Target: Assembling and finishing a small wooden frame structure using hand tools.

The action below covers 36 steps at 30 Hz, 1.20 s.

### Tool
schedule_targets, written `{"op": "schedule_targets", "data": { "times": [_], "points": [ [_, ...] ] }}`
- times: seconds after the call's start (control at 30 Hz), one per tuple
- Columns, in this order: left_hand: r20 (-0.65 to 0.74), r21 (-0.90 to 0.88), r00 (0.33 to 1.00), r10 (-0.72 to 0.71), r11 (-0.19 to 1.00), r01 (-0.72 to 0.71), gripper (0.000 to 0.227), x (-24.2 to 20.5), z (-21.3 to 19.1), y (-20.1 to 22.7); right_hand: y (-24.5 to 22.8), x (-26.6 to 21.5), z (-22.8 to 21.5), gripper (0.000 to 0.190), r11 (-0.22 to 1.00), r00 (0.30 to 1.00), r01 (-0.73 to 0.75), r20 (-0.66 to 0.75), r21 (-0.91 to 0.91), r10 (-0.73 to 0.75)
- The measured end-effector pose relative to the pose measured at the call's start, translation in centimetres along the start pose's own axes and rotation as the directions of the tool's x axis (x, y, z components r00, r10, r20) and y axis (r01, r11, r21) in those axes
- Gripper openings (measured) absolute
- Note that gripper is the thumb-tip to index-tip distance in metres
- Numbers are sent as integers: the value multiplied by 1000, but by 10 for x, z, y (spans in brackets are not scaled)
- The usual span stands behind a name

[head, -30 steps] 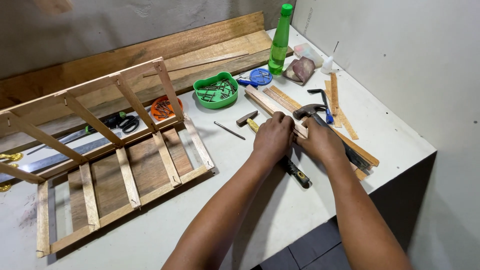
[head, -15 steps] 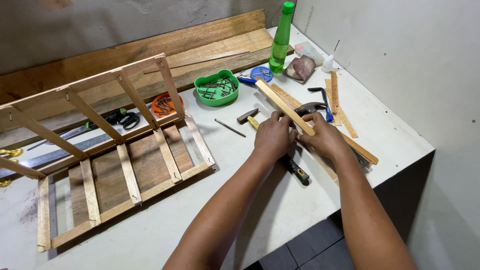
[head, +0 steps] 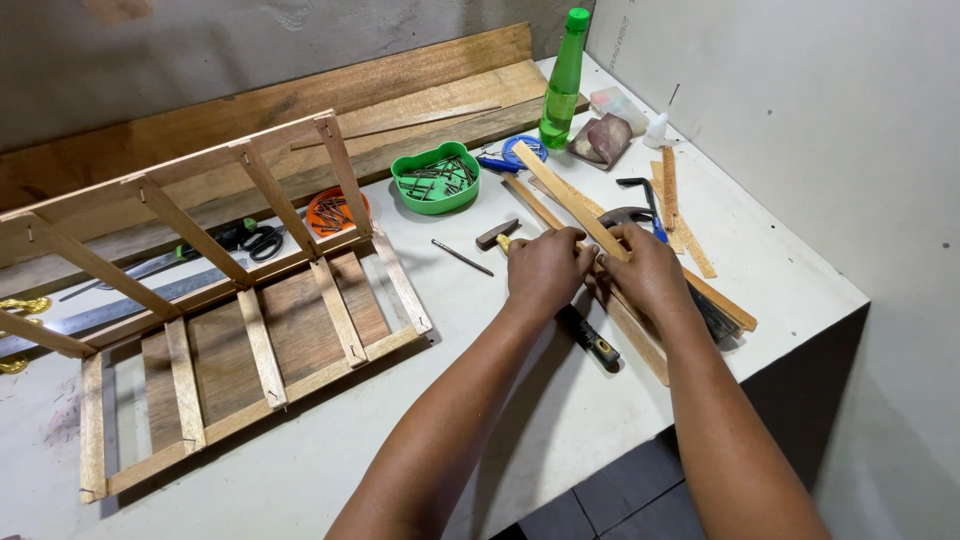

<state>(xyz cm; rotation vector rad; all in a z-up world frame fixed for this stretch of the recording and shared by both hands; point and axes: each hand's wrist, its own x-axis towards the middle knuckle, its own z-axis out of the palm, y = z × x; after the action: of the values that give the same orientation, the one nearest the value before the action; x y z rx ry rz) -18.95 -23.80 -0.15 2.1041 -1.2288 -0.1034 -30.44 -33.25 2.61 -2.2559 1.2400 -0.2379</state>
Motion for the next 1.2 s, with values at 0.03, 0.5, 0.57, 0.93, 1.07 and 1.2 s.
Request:
{"op": "schedule_targets", "data": {
  "times": [0.03,0.5,0.57,0.93,1.07,1.2],
  "points": [
    [-2,1,1000,0,1000,0,34,0,-2,1,2,2,2,44,1000,1000,2,-1,0,-2],
    [45,162,998,46,985,-53,26,-6,-1,-13,14,15,28,50,974,987,154,-25,-164,-161],
    [47,123,999,4,992,-10,29,-6,-4,-11,12,13,26,41,983,988,146,-40,-114,-152],
    [71,-287,977,-202,934,214,35,5,8,-12,-17,-10,4,36,1000,1000,0,-19,28,1],
    [87,-323,966,-242,911,257,29,6,2,-7,-9,-4,9,32,999,997,32,-78,42,-29],
    [132,-96,960,-245,961,258,31,3,-11,4,11,15,26,31,980,948,174,-253,-95,-193]
  ]
}}
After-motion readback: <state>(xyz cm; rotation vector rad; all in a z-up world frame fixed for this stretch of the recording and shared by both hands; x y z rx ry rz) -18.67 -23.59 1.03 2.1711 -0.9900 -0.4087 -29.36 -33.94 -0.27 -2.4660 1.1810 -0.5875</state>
